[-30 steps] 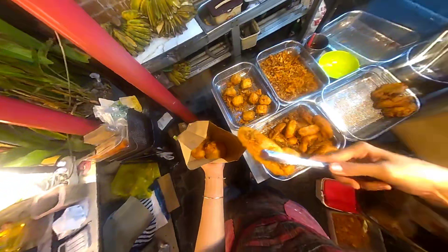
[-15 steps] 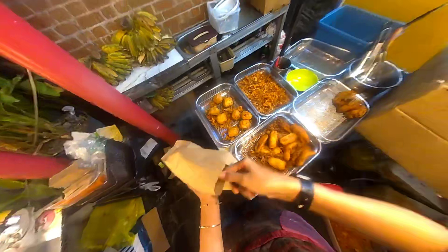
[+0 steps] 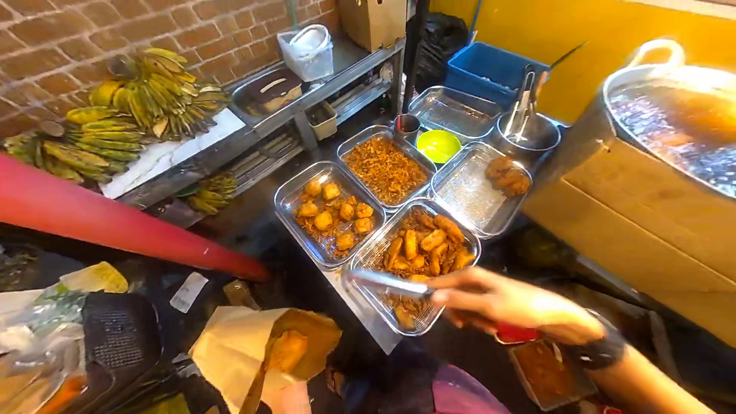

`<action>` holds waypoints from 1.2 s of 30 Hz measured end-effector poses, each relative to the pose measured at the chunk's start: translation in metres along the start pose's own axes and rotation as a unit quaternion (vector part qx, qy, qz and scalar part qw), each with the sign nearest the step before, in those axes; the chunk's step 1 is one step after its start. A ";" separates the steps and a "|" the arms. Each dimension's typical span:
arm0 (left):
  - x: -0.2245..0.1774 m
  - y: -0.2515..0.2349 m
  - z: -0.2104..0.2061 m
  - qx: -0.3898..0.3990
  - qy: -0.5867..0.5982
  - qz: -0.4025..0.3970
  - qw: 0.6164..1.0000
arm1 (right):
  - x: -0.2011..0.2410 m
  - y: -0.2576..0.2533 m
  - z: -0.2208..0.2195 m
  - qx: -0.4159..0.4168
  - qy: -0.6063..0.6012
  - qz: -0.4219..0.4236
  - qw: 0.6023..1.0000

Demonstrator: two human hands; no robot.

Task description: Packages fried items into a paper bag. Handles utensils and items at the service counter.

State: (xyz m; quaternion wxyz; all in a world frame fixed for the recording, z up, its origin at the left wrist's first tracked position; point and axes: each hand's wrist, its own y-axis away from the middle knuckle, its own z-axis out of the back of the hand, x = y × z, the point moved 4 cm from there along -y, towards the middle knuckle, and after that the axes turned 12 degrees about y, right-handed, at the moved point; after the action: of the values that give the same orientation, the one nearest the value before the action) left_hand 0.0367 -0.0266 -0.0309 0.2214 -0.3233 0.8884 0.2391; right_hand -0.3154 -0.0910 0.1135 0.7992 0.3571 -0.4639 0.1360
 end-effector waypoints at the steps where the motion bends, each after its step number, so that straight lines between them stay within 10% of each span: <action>1: -0.001 -0.006 0.011 0.014 -0.014 -0.007 1.000 | -0.029 0.013 0.021 -0.076 0.028 -0.033 0.996; 4: -0.007 -0.010 0.024 -0.017 -0.096 -0.041 0.994 | -0.139 0.035 0.072 -0.235 0.222 -0.197 0.926; 8: -0.007 -0.011 0.027 0.040 -0.156 -0.075 0.984 | -0.244 0.026 0.096 -0.196 0.333 -0.356 0.851; 19: 0.016 0.020 -0.003 -0.010 -0.070 0.053 0.996 | -0.298 -0.017 0.100 -0.251 0.275 -0.276 0.886; 26: 0.043 0.009 -0.012 -0.038 0.008 0.091 0.995 | -0.209 0.042 0.093 -0.315 0.125 -0.075 0.938; 31: 0.069 -0.005 -0.031 -0.037 0.123 0.171 0.977 | -0.062 0.066 0.063 -0.176 -0.037 -0.048 0.982; 36: 0.079 0.006 -0.045 -0.055 0.074 0.203 0.975 | -0.008 0.039 0.031 0.014 -0.011 0.066 0.998</action>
State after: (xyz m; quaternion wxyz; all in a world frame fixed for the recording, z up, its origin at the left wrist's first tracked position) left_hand -0.0332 -0.0850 -0.0365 0.0833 -0.1645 0.9349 0.3033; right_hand -0.3614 -0.0844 0.1342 0.7782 0.3382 -0.4936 0.1909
